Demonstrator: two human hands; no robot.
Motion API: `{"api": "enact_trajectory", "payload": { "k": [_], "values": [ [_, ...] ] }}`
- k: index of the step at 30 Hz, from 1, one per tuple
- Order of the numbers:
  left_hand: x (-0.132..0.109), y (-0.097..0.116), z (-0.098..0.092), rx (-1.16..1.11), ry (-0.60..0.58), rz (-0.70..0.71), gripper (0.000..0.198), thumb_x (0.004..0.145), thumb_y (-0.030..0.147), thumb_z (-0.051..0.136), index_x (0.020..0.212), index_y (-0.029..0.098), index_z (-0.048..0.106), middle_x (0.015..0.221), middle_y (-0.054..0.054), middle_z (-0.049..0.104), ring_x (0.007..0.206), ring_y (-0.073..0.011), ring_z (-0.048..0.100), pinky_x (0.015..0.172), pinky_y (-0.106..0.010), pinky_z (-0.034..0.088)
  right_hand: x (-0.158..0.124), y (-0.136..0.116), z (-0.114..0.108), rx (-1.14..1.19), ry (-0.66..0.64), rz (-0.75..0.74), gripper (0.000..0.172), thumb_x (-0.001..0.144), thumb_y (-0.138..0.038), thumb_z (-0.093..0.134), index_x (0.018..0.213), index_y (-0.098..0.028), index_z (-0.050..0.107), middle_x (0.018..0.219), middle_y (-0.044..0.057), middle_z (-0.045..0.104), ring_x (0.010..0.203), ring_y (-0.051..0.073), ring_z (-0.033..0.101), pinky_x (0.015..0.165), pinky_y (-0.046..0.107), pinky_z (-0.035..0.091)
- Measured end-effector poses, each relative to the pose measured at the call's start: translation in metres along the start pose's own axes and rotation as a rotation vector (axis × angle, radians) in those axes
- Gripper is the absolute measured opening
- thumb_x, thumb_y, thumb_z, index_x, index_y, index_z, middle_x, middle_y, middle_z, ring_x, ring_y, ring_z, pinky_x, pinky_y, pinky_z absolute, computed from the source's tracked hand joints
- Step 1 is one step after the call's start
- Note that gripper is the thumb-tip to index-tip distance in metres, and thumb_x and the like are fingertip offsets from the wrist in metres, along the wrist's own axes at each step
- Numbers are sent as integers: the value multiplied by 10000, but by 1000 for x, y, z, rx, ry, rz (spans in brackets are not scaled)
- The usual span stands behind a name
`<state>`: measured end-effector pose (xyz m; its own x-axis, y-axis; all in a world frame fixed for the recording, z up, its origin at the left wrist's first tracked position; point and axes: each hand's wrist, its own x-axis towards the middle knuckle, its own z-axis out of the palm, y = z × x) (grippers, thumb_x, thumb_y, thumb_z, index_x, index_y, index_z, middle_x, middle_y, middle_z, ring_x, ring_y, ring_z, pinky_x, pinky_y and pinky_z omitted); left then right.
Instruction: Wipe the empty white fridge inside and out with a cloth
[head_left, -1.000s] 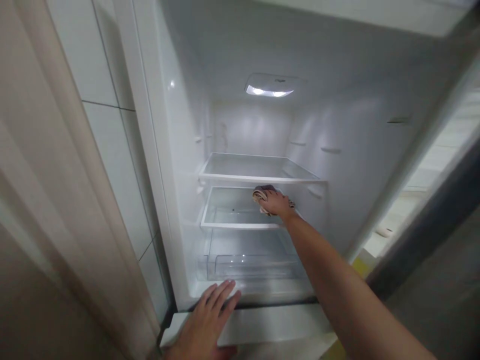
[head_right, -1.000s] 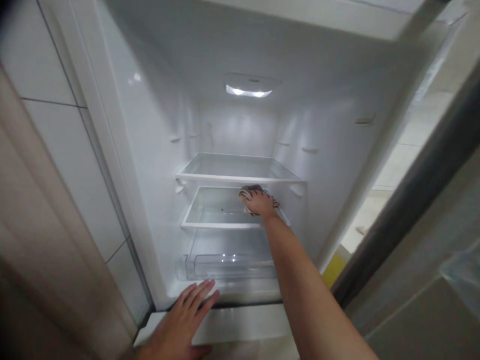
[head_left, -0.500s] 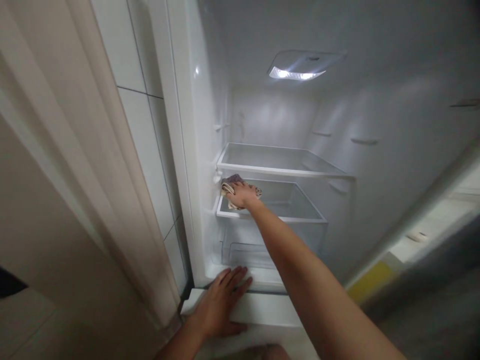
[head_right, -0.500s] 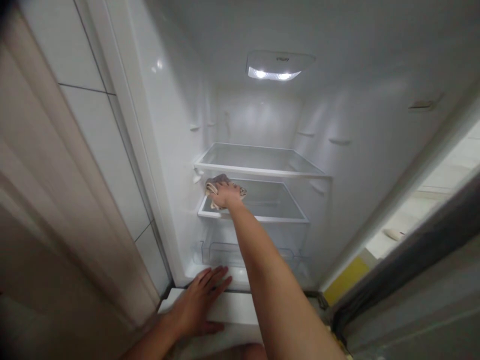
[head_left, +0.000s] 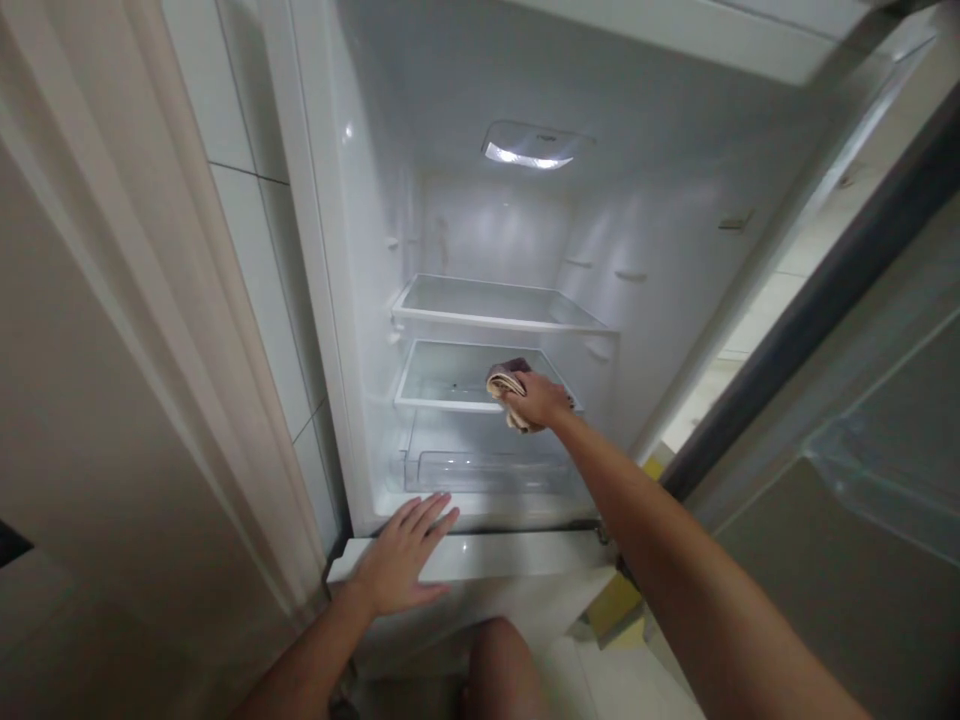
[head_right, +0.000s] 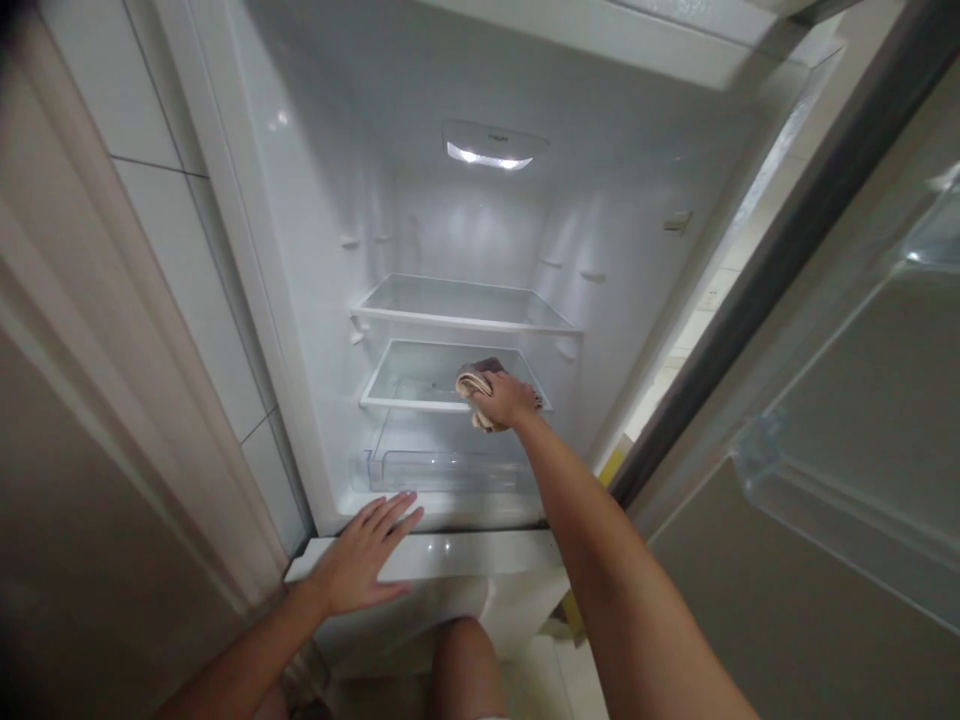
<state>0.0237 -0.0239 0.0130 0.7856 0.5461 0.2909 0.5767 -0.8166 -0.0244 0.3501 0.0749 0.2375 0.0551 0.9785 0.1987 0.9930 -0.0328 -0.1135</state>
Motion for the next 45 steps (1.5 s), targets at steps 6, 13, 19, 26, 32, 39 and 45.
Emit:
{"api": "enact_trajectory", "payload": {
  "k": [6,13,19,26,32,39,45],
  "values": [
    [2,-1,2,-16,-33,-9,1233,821,788,714,1754,342,44,1821,-81,282,1642,-331,348,1344,-485,185,32,27,-1,-46,30,170,609,1031,-649,465,1422,-232,675,1459,177,672,1344,407,615,1124,611,447],
    [5,-1,2,-116,-123,-43,1286,776,751,787,1753,362,46,1840,-57,221,1642,-360,342,1345,-518,236,104,-1,14,-31,-16,71,621,1024,-662,466,1473,-284,668,1507,152,655,1381,423,601,1157,636,423],
    [7,-2,0,-174,-150,-46,1266,770,736,818,1752,351,117,1827,-89,269,1640,-359,336,1344,-517,252,144,-104,41,16,-64,-163,678,1019,-670,459,1579,-303,563,1668,115,513,1516,407,469,1221,655,361],
    [3,-5,-1,-122,-67,-16,1262,740,756,832,1742,323,198,1793,-112,349,1603,-353,390,1322,-515,275,77,-153,37,97,-17,-344,584,1012,-657,493,1455,-308,643,1547,93,628,1436,372,539,1164,600,425],
    [0,-8,10,54,129,57,1130,840,792,700,1741,307,222,1756,-99,424,1576,-313,417,1301,-462,242,-8,-94,22,69,45,-284,501,1012,-613,572,1418,-328,645,1469,89,668,1369,333,575,1116,529,453],
    [-1,-8,12,165,252,81,1132,827,810,688,1736,297,248,1757,-78,431,1552,-308,443,1290,-442,245,-82,-27,-20,182,156,138,362,1040,-397,539,1351,-251,651,1269,127,742,1192,293,684,956,383,512],
    [0,-8,16,189,303,93,1116,820,798,699,1729,312,271,1764,-44,421,1564,-294,436,1307,-426,224,-102,-23,-120,226,748,146,463,1026,-414,479,1408,-206,636,1235,134,742,1138,305,682,976,390,520]
  ]
}}
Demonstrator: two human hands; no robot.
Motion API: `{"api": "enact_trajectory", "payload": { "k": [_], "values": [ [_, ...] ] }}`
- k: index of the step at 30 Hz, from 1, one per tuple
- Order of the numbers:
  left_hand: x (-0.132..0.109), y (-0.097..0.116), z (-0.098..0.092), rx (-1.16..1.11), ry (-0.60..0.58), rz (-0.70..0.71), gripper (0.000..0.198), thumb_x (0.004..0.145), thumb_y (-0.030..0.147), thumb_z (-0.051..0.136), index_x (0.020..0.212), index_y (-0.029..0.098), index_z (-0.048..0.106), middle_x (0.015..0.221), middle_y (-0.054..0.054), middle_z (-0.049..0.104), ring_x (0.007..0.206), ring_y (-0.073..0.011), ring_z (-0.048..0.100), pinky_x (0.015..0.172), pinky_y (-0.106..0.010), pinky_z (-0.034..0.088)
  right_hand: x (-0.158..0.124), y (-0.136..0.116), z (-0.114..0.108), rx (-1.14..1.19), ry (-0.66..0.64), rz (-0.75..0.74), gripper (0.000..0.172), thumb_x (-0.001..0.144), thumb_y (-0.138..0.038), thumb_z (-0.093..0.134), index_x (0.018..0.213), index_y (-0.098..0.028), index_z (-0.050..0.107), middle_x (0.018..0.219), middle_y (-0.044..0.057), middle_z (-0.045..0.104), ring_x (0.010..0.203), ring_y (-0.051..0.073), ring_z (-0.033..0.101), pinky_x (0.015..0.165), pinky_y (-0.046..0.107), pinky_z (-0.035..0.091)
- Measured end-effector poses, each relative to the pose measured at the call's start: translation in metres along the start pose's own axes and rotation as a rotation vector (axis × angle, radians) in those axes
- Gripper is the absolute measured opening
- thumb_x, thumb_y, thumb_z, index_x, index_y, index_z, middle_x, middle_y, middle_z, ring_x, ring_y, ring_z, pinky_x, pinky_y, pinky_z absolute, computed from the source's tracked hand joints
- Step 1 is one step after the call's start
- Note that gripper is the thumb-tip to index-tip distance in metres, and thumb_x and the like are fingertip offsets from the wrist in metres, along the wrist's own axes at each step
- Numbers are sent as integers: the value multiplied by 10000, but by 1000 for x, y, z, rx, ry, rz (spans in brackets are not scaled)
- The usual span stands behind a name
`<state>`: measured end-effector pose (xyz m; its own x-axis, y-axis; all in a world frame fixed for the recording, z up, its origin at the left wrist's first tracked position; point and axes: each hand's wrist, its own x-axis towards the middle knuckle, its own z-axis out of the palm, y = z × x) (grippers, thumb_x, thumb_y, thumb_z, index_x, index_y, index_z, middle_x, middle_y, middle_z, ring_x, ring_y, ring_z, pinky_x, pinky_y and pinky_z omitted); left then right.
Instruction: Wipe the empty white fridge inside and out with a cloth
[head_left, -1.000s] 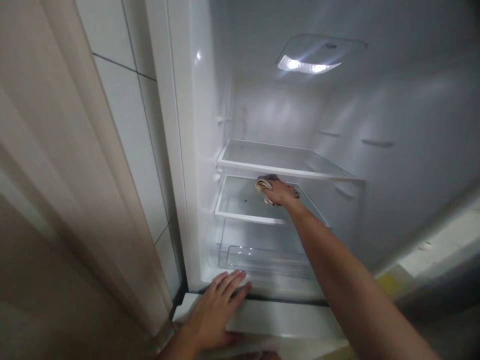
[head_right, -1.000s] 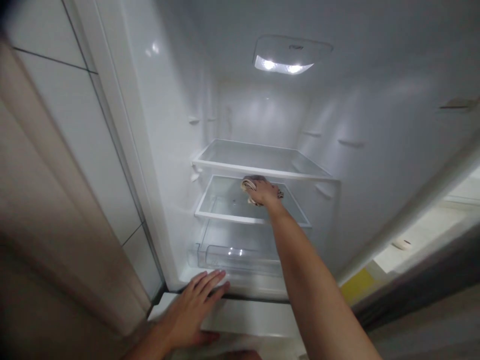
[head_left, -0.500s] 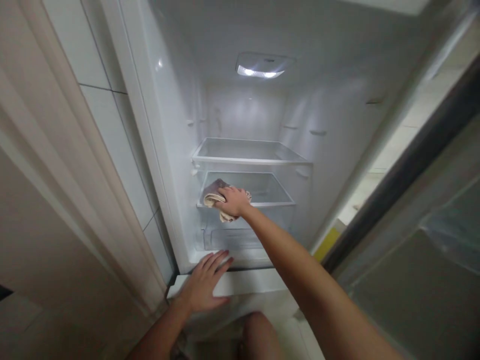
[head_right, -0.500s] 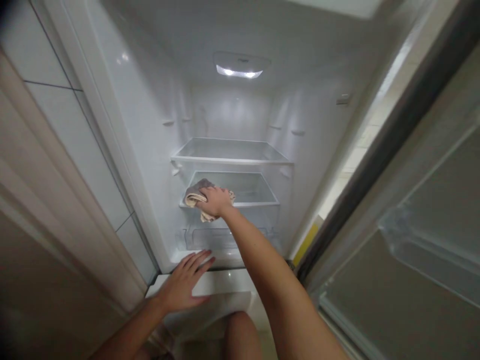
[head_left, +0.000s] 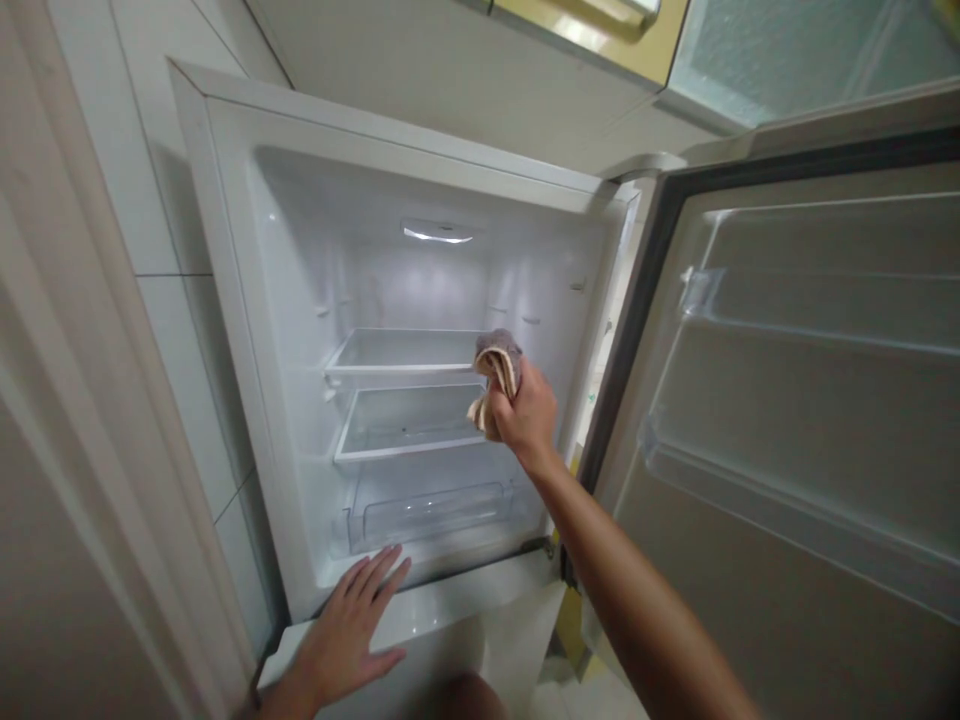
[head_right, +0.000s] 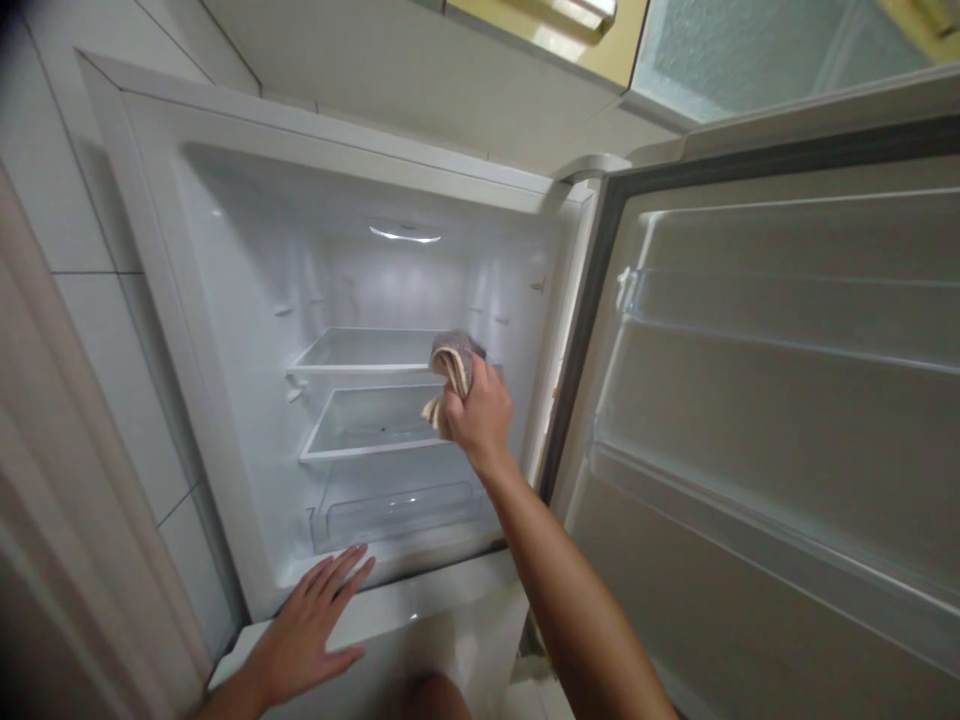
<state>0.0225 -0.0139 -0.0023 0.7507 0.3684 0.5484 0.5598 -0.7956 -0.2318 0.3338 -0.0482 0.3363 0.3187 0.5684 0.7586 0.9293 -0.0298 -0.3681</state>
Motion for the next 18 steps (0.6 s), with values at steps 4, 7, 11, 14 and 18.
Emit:
{"api": "enact_trajectory", "payload": {
  "k": [4,7,11,14,18],
  "values": [
    [0,1,3,-21,-5,-13,1133,808,800,710,1733,331,255,1765,-44,419,1557,-308,458,1298,-446,264,53,-6,-7,-151,28,-64,536,1009,-432,540,1512,-261,610,1434,133,683,1330,345,603,1130,483,468],
    [-2,2,4,-42,-42,-35,1189,778,801,745,1741,346,217,1776,-50,393,1561,-325,466,1285,-473,306,94,-3,15,-241,-386,-2,462,1013,-496,542,1408,-316,701,1373,104,733,1285,358,654,1112,526,489],
    [-5,4,12,-100,-137,-75,1286,720,752,834,1747,368,162,1797,-49,335,1583,-335,453,1286,-487,344,140,-10,53,-247,-628,-12,460,989,-550,556,1349,-338,749,1274,101,782,1191,380,719,1075,585,513],
    [-7,4,26,-146,-239,-118,1362,681,717,879,1749,385,101,1815,-57,271,1608,-355,420,1301,-505,348,161,-34,88,-223,-689,-68,524,948,-578,600,1402,-348,724,1337,105,765,1238,400,705,1097,600,502],
    [-9,-1,48,-193,-353,-105,1418,683,792,840,1744,374,-3,1812,-98,258,1615,-401,399,1300,-557,356,166,-90,139,-145,-705,-192,623,935,-591,591,1502,-339,655,1449,97,714,1331,391,660,1180,614,442]
  ]
}}
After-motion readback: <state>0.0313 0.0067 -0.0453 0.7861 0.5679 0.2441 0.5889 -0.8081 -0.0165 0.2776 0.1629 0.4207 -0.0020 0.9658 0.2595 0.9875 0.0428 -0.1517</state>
